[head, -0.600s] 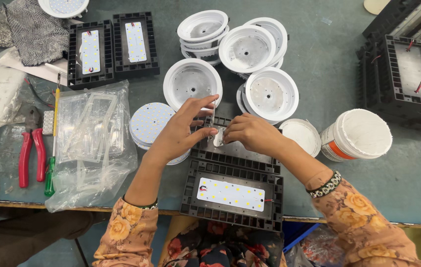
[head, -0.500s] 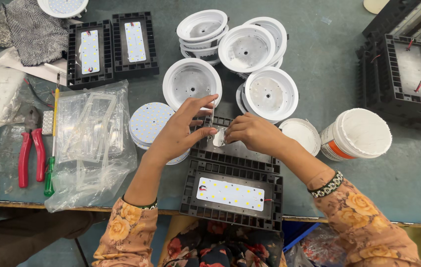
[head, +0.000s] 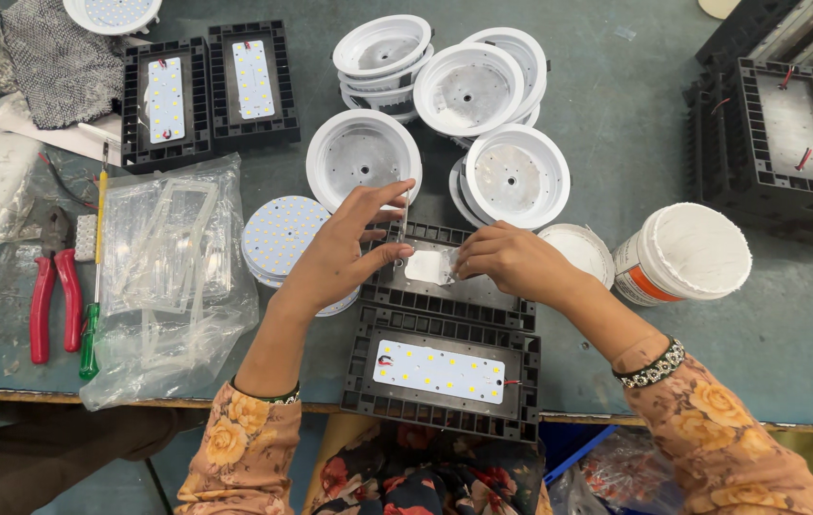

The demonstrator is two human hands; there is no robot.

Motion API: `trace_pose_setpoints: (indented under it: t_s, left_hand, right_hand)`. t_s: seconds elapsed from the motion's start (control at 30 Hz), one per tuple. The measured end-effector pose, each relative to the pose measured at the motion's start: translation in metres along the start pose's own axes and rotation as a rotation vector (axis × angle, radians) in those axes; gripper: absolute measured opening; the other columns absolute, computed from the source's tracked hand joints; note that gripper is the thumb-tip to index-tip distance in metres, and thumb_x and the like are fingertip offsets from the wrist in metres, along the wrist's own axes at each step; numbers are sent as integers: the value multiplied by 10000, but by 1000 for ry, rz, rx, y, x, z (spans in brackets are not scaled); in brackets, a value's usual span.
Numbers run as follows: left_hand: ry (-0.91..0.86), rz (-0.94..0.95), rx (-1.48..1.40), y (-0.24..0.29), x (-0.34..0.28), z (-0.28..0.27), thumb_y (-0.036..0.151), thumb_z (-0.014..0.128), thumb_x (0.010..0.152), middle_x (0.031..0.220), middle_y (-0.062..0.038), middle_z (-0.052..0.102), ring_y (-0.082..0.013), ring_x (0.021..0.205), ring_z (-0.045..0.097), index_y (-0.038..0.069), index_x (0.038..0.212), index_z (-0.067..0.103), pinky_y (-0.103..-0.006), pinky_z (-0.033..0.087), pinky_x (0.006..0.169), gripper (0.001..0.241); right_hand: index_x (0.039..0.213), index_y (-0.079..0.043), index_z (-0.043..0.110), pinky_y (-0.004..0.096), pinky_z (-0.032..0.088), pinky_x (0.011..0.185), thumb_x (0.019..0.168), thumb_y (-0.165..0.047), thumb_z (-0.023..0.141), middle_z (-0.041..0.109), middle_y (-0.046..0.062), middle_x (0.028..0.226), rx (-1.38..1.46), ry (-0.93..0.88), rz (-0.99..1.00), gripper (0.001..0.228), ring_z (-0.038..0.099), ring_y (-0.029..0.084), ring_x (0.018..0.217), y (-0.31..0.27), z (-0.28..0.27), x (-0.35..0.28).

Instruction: The person applies a white paste to the back of circular LED light components using a small metal spatula, then places them into white plastic housings. The person repeats this process for multiple units on a workbench.

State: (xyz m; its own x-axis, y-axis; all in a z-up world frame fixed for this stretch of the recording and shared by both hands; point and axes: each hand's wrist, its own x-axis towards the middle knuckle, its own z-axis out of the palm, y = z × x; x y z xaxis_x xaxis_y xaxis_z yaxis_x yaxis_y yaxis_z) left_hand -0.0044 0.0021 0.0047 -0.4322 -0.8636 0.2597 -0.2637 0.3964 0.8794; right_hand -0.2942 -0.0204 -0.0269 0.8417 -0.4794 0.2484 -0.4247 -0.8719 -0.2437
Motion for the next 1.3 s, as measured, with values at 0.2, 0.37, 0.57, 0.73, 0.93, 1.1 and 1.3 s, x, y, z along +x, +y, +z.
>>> trace_pose_setpoints:
  t_s: [0.2,0.37,0.57,0.73,0.93,1.1,1.3]
  left_hand:
    - [9,17,26,-1,0,1,280,765,900,1374,-82,568,-244,1280,638,225,1525,452,-421,565,1036,701]
    - [7,9,29,-1,0,2,276,767,901,1380,-86,567,-249,1284,633,225,1523,453,-422,562,1034,699]
    - [7,9,27,0,0,2,291,764,901,1379,-83,571,-245,1284,636,231,1524,456,-419,563,1039,697]
    - [10,10,31,1,0,3,292,769,898,1378,-80,575,-240,1279,637,229,1524,455,-412,561,1036,704]
    - [14,5,21,2,-1,4,280,773,898,1374,-78,577,-239,1278,638,229,1527,456,-410,560,1032,706]
    - [14,3,33,3,0,4,263,773,891,1372,-75,577,-238,1275,636,233,1518,456,-409,560,1029,703]
    - [4,-6,23,5,1,4,246,772,893,1373,-79,564,-240,1283,634,236,1515,461,-419,558,1037,696]
  right_hand:
    - [940,-109,789,371,503,973,617,110,680,767,3,1044,23,-3,33,405,661,215,1121,1,-4,-15]
    - [935,-105,785,371,514,980,594,105,686,767,3,1044,7,5,52,413,663,214,1122,0,-9,-28]
    - [923,-98,783,366,523,968,623,74,700,767,9,1026,31,31,83,356,678,222,1107,1,-13,-43]
    - [919,-98,785,365,524,931,648,81,697,770,9,1037,8,52,76,336,683,223,1114,2,-12,-55]
    - [920,-108,775,374,520,950,684,52,710,767,3,1048,-15,60,66,293,676,222,1136,4,-14,-66]
    - [935,-100,785,384,522,957,642,56,701,768,11,1050,48,54,98,343,672,230,1120,5,-19,-74]
    - [973,-109,785,375,534,961,758,53,703,772,-13,1085,62,239,120,281,689,212,1122,-2,-31,-77]
